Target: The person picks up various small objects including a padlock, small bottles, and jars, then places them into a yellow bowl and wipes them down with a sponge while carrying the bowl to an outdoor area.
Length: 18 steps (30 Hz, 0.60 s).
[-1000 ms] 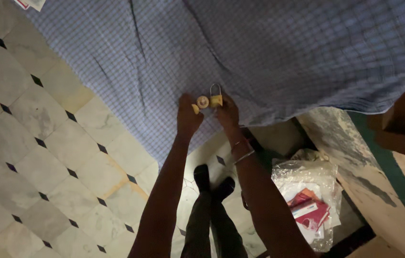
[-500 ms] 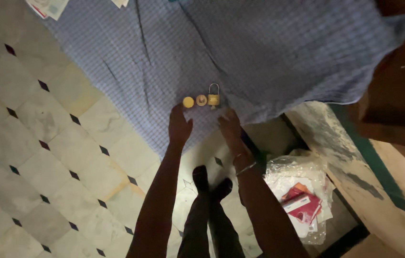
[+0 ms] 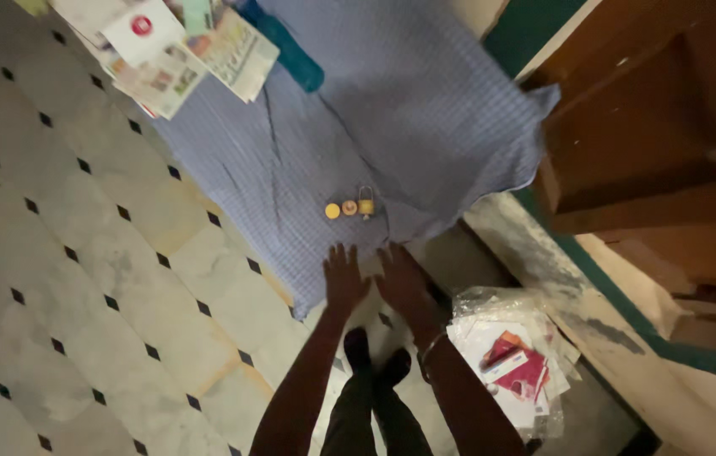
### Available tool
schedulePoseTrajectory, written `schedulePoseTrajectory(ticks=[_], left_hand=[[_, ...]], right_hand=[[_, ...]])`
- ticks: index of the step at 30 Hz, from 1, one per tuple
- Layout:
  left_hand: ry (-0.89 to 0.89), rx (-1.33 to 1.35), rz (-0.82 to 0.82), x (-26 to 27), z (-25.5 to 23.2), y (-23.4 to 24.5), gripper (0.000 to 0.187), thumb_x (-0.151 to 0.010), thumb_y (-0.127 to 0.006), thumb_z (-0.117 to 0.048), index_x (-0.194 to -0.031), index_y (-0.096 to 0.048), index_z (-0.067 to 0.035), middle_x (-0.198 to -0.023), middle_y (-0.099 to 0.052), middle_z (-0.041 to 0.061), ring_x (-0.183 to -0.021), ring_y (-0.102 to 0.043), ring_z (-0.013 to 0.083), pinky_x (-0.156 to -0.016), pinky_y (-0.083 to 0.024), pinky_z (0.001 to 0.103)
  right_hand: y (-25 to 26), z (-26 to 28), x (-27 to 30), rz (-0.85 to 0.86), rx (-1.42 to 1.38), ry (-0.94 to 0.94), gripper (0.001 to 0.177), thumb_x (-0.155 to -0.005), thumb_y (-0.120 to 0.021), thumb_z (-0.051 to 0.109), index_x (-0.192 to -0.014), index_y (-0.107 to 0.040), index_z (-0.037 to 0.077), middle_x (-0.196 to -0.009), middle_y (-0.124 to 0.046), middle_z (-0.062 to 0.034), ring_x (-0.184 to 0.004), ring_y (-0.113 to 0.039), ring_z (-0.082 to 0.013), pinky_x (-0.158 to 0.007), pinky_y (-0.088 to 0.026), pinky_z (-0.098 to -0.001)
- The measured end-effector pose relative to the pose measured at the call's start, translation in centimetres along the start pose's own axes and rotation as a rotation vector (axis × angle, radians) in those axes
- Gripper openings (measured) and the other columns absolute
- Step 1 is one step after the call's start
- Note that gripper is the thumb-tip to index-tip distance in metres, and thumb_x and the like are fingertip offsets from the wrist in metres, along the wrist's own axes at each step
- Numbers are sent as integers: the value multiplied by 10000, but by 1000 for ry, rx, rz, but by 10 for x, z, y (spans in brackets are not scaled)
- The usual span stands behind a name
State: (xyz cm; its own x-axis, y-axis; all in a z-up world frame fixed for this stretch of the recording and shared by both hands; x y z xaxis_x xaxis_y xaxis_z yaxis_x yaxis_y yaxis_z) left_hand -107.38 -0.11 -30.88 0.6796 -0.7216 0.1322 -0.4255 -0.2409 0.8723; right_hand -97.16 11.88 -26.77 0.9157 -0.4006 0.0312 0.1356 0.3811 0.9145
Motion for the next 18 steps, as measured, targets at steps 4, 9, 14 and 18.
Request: schedulePoseTrajectory(ticks=[4,9,14,18], left_hand=[[-120,172,6,41,-64,29,862,-870,-749,-434,-1482,-368,38,-1526,-384,337,-1427,-340,515,-1178,-272,584],[-516,353,310,133,-200,87,558,-830,-691,-207,-1335,-558,-14,-1379,-567,265,-1325,-500,451,-1158,-377,525],[-1032,512,643,258,-299,147,828,-621,-727,-131,-1424,-539,-54,-1482,-454,298,-1443,-372,483,-1175,-274,646],[-1255,332,533,305,-349,109,837,-687,-793,-129,-1482,-533,-98,-1594,-324,327,-1477,-277,514,-1158,-249,650]], right_hand=[[42,1,49,-118,-267,-50,662,-828,-730,255,-1408,-515,21,-1412,-544,-230,-1339,-493,-398,-1136,-385,-481],[67,-15,148,42,-216,-300,564,-848,-726,275,-1342,-557,60,-1318,-592,-205,-1255,-541,-388,-1069,-423,-480],[118,-49,264,92,-182,-567,468,-869,-722,296,-1275,-599,99,-1224,-639,-181,-1172,-589,-377,-1002,-462,-479],[152,-69,358,33,-174,-764,392,-885,-719,312,-1222,-633,130,-1149,-677,-161,-1105,-627,-369,-948,-494,-478]])
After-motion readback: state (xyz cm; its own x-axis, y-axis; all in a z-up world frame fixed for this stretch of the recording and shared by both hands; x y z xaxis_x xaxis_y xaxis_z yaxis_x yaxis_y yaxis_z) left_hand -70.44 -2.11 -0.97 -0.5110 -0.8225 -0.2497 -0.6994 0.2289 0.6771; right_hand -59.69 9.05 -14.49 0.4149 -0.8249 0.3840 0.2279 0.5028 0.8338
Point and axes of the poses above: each hand's wrist, its own x-axis away from the middle knuckle, its own y-axis out of the back of the hand, z = x × y, the point moved 3 cm from there along -x, towards the middle knuckle
